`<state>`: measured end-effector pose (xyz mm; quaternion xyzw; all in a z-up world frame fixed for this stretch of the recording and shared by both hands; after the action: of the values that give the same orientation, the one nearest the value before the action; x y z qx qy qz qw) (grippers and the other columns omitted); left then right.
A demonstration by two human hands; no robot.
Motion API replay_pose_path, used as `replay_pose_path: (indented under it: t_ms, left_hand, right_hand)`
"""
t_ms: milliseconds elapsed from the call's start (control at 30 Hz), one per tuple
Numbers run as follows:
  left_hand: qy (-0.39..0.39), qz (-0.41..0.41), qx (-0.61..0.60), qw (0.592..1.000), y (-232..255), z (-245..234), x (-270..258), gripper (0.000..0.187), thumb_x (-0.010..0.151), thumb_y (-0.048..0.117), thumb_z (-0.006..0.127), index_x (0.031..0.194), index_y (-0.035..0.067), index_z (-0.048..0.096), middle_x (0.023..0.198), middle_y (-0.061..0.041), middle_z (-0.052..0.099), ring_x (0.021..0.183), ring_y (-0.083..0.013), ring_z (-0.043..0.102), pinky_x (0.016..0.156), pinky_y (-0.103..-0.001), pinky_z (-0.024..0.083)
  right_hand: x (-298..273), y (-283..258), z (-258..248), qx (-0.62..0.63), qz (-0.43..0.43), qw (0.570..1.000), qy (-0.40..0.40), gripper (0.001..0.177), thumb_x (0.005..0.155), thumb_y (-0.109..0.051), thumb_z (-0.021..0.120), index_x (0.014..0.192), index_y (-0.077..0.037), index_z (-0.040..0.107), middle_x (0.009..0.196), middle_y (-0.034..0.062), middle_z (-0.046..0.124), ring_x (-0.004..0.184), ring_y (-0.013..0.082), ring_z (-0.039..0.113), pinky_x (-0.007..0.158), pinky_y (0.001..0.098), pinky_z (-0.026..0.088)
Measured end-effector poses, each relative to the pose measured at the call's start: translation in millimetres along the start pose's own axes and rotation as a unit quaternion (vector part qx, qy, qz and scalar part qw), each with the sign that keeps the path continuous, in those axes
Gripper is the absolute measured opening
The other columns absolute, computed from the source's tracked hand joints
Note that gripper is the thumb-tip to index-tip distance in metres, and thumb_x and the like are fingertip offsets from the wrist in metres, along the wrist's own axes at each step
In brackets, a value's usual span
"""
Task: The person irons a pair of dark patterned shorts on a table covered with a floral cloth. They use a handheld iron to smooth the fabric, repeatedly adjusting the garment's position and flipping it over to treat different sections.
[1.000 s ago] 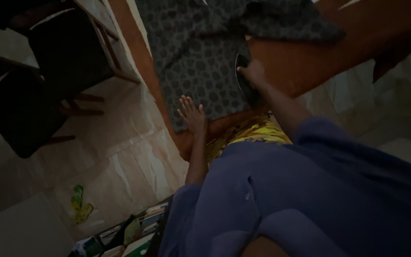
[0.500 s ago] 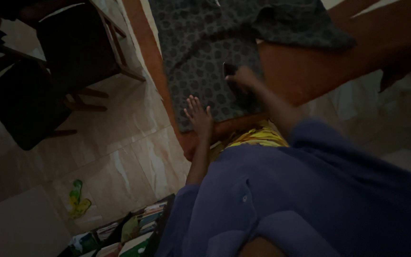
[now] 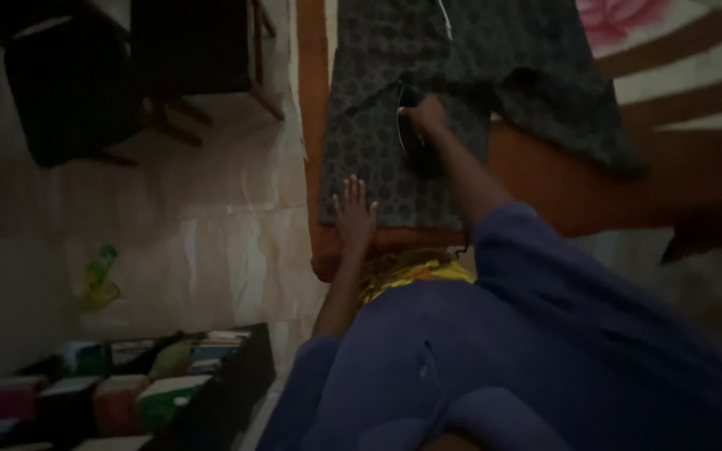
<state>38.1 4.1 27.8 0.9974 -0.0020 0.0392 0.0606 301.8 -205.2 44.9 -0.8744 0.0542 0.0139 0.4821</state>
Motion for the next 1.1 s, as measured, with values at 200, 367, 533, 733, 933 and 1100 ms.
replay_pose_path:
  t_ms: [200, 367, 533, 733, 933, 1100]
  left_hand:
    - [0.016, 0.008, -0.005, 1.0, -10.6, 7.3, -16.0, 0.065, 0.112, 0.044, 0.034, 0.166, 0.01, 0.023, 0.175, -0.007, 0.011, 0.161, -0.0243, 0.009, 0.128, -0.053, 0.007]
    - [0.036, -0.002, -0.187, 0.982, -26.6, -13.4, -12.1, 0.047, 0.112, 0.033, 0.039, 0.153, 0.01, 0.048, 0.168, -0.005, 0.037, 0.156, -0.0215, 0.032, 0.126, -0.049, 0.024]
    - [0.03, -0.053, -0.233, 0.971, -35.3, -58.8, 5.9, 0.036, 0.102, 0.021, 0.059, 0.134, 0.007, 0.069, 0.14, -0.013, 0.065, 0.128, -0.031, 0.062, 0.109, -0.042, 0.049]
    - [-0.001, 0.098, -0.273, 0.957, -63.1, -57.1, 22.9, 0.033, 0.102, 0.018, 0.061, 0.131, 0.006, 0.069, 0.129, -0.018, 0.071, 0.12, -0.0358, 0.068, 0.104, -0.043, 0.053]
    - [-0.249, 0.198, -0.3, 0.899, -108.1, -50.8, 48.5, 0.039, 0.102, 0.022, 0.058, 0.136, 0.004, 0.064, 0.128, -0.018, 0.07, 0.105, -0.0315, 0.071, 0.092, -0.04, 0.055]
    - [-0.251, 0.148, -0.329, 0.898, -121.8, -55.5, 89.7, 0.029, 0.106, 0.022, 0.057, 0.119, 0.002, 0.074, 0.114, -0.017, 0.077, 0.104, -0.0294, 0.073, 0.09, -0.04, 0.057]
  right_hand:
    - [-48.3, 22.0, 36.4, -0.02, 0.034, 0.981, -0.188, 0.056, 0.078, -0.049, 0.086, 0.085, 0.005, 0.072, 0.074, 0.0183, 0.071, 0.061, 0.0289, 0.07, 0.059, 0.0439, 0.053]
    - [-152.3, 0.9, 49.9, -0.11, 0.035, 0.974, -0.197, 0.061, 0.081, -0.053, 0.083, 0.087, 0.007, 0.073, 0.076, 0.023, 0.071, 0.062, 0.0337, 0.068, 0.057, 0.0468, 0.053]
    - [-165.8, -22.2, 38.5, -0.077, 0.102, 0.975, -0.181, 0.063, 0.083, -0.053, 0.082, 0.092, 0.009, 0.074, 0.081, 0.0237, 0.074, 0.068, 0.0337, 0.074, 0.064, 0.0437, 0.057]
    - [-100.2, -61.4, 53.2, -0.025, 0.059, 0.997, -0.038, 0.058, 0.081, -0.046, 0.087, 0.092, 0.009, 0.074, 0.083, 0.0229, 0.073, 0.07, 0.0351, 0.072, 0.061, 0.0463, 0.056]
    - [-81.3, -64.8, 74.1, 0.061, 0.24, 0.966, -0.072, 0.056, 0.088, -0.044, 0.085, 0.092, 0.009, 0.069, 0.086, 0.0268, 0.073, 0.066, 0.0363, 0.071, 0.059, 0.0468, 0.056]
    - [-151.8, -81.0, 83.3, 0.025, 0.251, 0.967, -0.04, 0.056, 0.084, -0.047, 0.086, 0.091, 0.006, 0.073, 0.086, 0.0224, 0.075, 0.073, 0.0324, 0.072, 0.067, 0.0445, 0.054]
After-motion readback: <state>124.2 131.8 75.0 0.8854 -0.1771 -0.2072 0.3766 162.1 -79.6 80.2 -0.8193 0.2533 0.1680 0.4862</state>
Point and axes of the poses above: each hand's wrist, its own x-axis towards the middle knuckle, its own z-axis out of the palm, y = z × x, the point moved 6 cm from there along x, towards the middle knuckle
